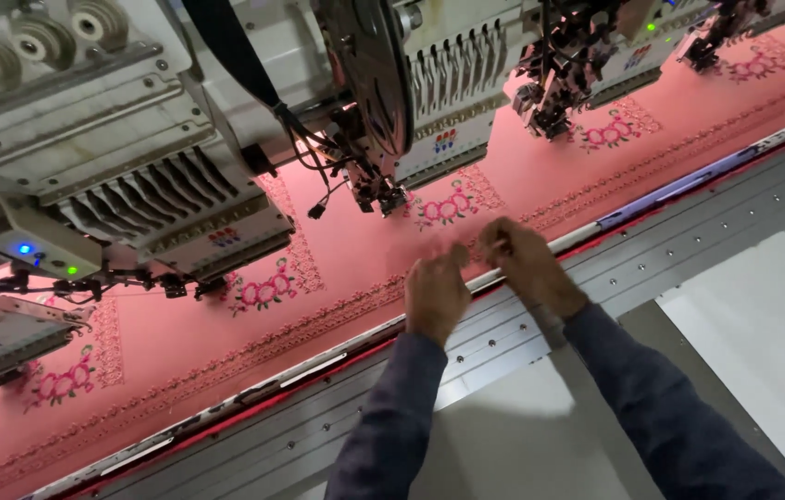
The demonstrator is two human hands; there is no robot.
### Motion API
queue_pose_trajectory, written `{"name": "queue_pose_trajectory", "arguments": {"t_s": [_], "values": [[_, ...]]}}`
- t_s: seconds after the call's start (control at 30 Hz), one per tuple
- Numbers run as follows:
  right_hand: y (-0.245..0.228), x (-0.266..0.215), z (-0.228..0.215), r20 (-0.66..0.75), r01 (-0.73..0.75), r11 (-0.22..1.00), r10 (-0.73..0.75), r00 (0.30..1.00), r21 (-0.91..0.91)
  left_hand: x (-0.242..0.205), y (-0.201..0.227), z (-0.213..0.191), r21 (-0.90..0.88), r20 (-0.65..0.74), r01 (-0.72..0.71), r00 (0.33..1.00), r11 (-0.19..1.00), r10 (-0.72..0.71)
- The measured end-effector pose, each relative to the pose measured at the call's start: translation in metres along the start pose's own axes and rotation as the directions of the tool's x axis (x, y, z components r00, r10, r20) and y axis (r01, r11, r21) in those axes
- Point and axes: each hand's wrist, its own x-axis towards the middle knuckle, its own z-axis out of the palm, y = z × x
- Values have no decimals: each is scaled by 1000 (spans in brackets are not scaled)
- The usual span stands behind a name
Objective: Operating a multi-head industrial embroidery machine, checking for thread breaks, re-threading needles, and smoothing the fabric.
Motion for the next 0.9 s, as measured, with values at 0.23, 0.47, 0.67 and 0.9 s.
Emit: {"name": "queue_pose_trajectory", "arguments": {"t_s": [0.23, 0.47, 0.67, 0.9], "values": [[-1, 85, 9, 132, -289, 642, 282, 950, 710, -64, 42, -22, 160, -462, -680, 589, 715, 663], [1, 117, 19, 76, -304, 740, 326, 942, 599, -78, 54, -65, -101, -319, -778, 615, 620, 721], [-44, 114, 8, 182, -346, 471, 359, 915, 811, -65, 43, -25, -513, -345, -538, 842, 669, 414], [-62, 98, 9, 113, -297, 466, 383, 917, 833, -73, 62, -64, -876, -172, -74, 971, 476, -165]]}}
